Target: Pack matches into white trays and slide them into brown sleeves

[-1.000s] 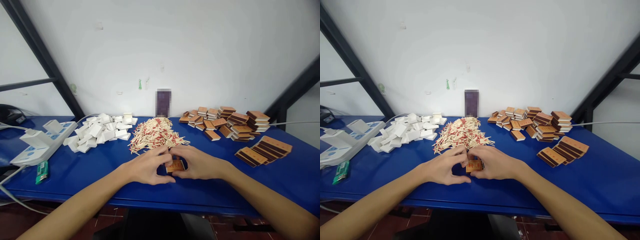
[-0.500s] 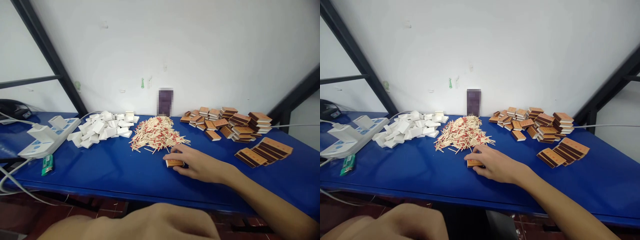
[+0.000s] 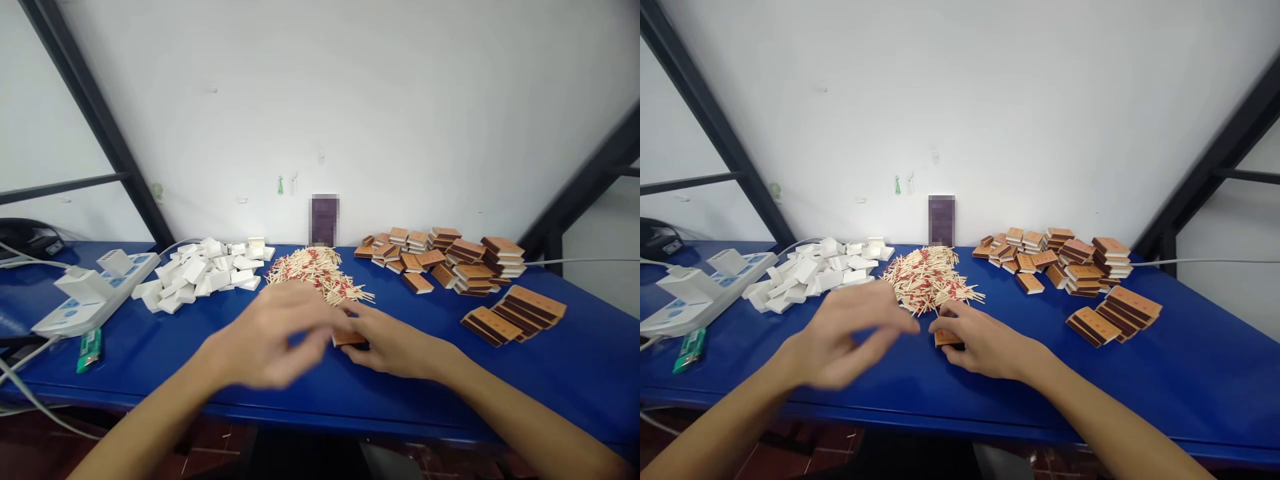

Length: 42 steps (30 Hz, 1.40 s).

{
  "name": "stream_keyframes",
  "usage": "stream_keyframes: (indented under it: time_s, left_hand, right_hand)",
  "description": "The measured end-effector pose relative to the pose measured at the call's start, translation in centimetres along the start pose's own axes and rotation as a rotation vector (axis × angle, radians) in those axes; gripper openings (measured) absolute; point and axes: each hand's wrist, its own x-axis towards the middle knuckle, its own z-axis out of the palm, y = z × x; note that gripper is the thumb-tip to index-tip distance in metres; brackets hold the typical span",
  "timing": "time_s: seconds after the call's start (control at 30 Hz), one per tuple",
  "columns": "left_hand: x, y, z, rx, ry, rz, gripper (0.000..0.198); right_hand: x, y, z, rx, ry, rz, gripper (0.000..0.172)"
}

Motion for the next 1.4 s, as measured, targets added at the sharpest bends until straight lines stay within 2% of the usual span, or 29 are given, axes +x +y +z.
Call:
stream_keyframes:
  time_s: [0.07, 0.13, 0.23, 0.37, 0.47, 0.5, 0.6, 0.67, 0.7, 0.83, 0.9, 1.03, 1.1, 1.2, 1.3, 1.4]
  left_hand:
    - [-0.1, -3.6, 0.3, 0.075, 0.009, -0.084, 0.023]
    - [-1.1, -6.5, 0.7, 0.170, -0.065, -0.150, 0.024]
    - [-3.0, -8.7, 1.4, 0.213, -0.193, -0.158, 0.027]
    - [-3.9, -8.6, 1.9, 0.223, -0.230, -0.145, 0.027]
    - [-3.6, -8.1, 2.0, 0.218, -0.219, -0.133, 0.027]
    - [-3.5, -8.0, 2.0, 0.216, -0.221, -0.122, 0.026]
    - [-3.2, -7.6, 2.0, 0.216, -0.244, -0.097, 0.025]
    - [-3.3, -7.3, 2.1, 0.218, -0.256, -0.091, 0.025]
    - [-3.3, -7.2, 2.2, 0.218, -0.259, -0.089, 0.025]
    - [-3.6, -7.1, 2.3, 0.233, -0.264, -0.084, 0.024]
    - [-3.7, -7.1, 2.4, 0.248, -0.266, -0.081, 0.024]
    - [-4.0, -7.2, 2.4, 0.263, -0.272, -0.080, 0.024]
    - [-4.1, -7.2, 2.4, 0.265, -0.275, -0.079, 0.024]
    - [-4.2, -7.3, 2.5, 0.277, -0.291, -0.089, 0.024]
    - [-4.2, -7.4, 2.6, 0.298, -0.320, -0.100, 0.025]
    - [-4.2, -7.9, 2.3, 0.324, -0.315, -0.130, 0.026]
  right_hand:
    - [-0.2, -0.2, 0.1, -0.015, 0.007, -0.005, 0.028]
    - [-0.8, -0.5, 0.1, -0.035, 0.034, 0.017, 0.028]
    - [-2.9, -1.3, -0.1, -0.031, 0.078, 0.087, 0.026]
    - [-6.9, -0.9, -0.7, -0.067, 0.140, 0.196, 0.026]
    - [-10.1, 1.1, -2.0, -0.179, 0.226, 0.307, 0.026]
    - [-11.1, 1.9, -2.6, -0.240, 0.298, 0.342, 0.026]
    - [-13.5, 4.1, -4.6, -0.389, 0.506, 0.571, 0.030]
    - [-14.5, 4.8, -5.5, -0.455, 0.580, 0.732, 0.031]
    - [-14.7, 5.0, -5.7, -0.492, 0.596, 0.766, 0.029]
    - [-14.6, 5.5, -4.7, -0.627, 0.506, 0.834, 0.025]
    - [-14.4, 6.3, -3.7, -0.727, 0.552, 0.833, 0.030]
    - [-14.5, 7.8, -2.4, -0.860, 0.612, 0.632, 0.041]
    - [-14.7, 7.9, -2.4, -0.913, 0.606, 0.565, 0.043]
    - [-14.4, 7.3, -2.4, -0.930, 0.623, 0.541, 0.039]
    - [-12.9, 6.8, -2.2, -0.872, 0.650, 0.495, 0.030]
    - [-9.9, 7.1, -1.8, -0.802, 0.564, 0.353, 0.027]
